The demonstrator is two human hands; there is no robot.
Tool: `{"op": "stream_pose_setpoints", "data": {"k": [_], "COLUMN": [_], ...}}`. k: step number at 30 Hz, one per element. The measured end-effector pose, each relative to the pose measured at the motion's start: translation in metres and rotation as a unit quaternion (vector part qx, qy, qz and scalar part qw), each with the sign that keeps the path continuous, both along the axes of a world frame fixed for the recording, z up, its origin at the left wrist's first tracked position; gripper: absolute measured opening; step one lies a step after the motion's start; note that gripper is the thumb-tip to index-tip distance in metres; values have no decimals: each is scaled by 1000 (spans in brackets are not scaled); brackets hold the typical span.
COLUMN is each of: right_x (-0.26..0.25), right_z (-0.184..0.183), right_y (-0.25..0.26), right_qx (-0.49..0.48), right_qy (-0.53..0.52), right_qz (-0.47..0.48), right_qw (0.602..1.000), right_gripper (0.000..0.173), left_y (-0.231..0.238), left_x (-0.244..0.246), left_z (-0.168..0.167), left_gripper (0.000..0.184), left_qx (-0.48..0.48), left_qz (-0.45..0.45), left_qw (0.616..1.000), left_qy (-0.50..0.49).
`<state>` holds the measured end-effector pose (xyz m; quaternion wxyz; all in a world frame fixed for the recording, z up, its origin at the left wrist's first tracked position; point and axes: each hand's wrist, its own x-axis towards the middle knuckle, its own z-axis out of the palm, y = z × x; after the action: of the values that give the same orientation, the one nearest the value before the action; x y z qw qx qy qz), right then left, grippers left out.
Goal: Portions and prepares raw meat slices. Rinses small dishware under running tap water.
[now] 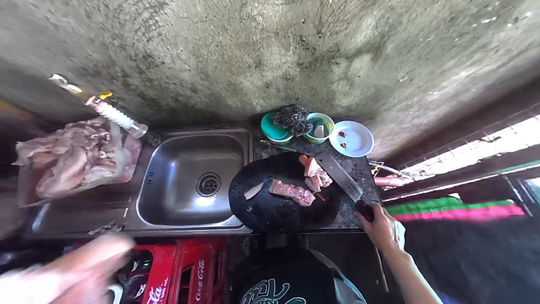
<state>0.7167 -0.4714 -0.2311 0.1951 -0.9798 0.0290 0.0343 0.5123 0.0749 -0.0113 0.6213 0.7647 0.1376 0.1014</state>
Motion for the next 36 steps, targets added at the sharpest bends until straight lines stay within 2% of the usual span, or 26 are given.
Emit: {"op": "stream_pose_setpoints", "data": {"k": [1, 3, 4, 7, 10, 12, 15, 17, 20, 22, 25, 28, 30, 33, 36], "right_x": [2, 6, 8, 22, 49, 73, 121, 152, 179, 191, 205, 212, 210, 195, 169], "right_z": [0, 2, 4, 15, 25, 29, 15, 1, -4, -6, -7, -7, -4, 13, 48], "right_y": [-1, 0, -1, -9, -13, -11, -8, -3, 8, 14, 14, 15, 14, 9, 17], "right_qx": [5, 8, 6, 16, 71, 136, 181, 183, 192, 220, 289, 407, 480, 503, 500], "right_qy": [2, 22, 38, 97, 171, 159, 108, 83, 82, 99, 112, 91, 46, -24, -70], "right_qz": [9, 23, 31, 60, 73, 41, -47, -89, -163, -221, -289, -332, -317, -282, -279], "right_qw": [1000, 999, 999, 993, 980, 977, 976, 976, 964, 945, 906, 846, 816, 817, 817], "right_gripper": [50, 52, 52, 54, 56, 51, 46, 49, 58, 63, 59, 51, 46, 51, 44], "left_y": [-23, -74, -96, -139, -159, -166, -176, -183, -186, -183, -164, -112, -64, 8, 79], "left_x": [28, 83, 108, 164, 177, 172, 170, 172, 173, 171, 172, 185, 195, 216, 240], "left_z": [-24, -76, -98, -141, -155, -163, -184, -192, -194, -197, -185, -137, -96, -40, -7], "left_gripper": [41, 42, 37, 35, 38, 42, 55, 63, 64, 55, 39, 38, 44, 51, 58], "left_qx": [-40, -81, -98, -124, -152, -110, 100, 187, 211, 224, 254, 293, 321, 397, 465], "left_qz": [25, 134, 155, 148, 82, 7, -76, -79, -69, -43, 14, 102, 173, 263, 232], "left_qw": [998, 984, 978, 970, 970, 979, 977, 967, 969, 971, 966, 948, 929, 879, 854], "left_qy": [31, 82, 98, 147, 171, 173, 172, 153, 107, 72, 52, 65, 62, -4, -24]}}
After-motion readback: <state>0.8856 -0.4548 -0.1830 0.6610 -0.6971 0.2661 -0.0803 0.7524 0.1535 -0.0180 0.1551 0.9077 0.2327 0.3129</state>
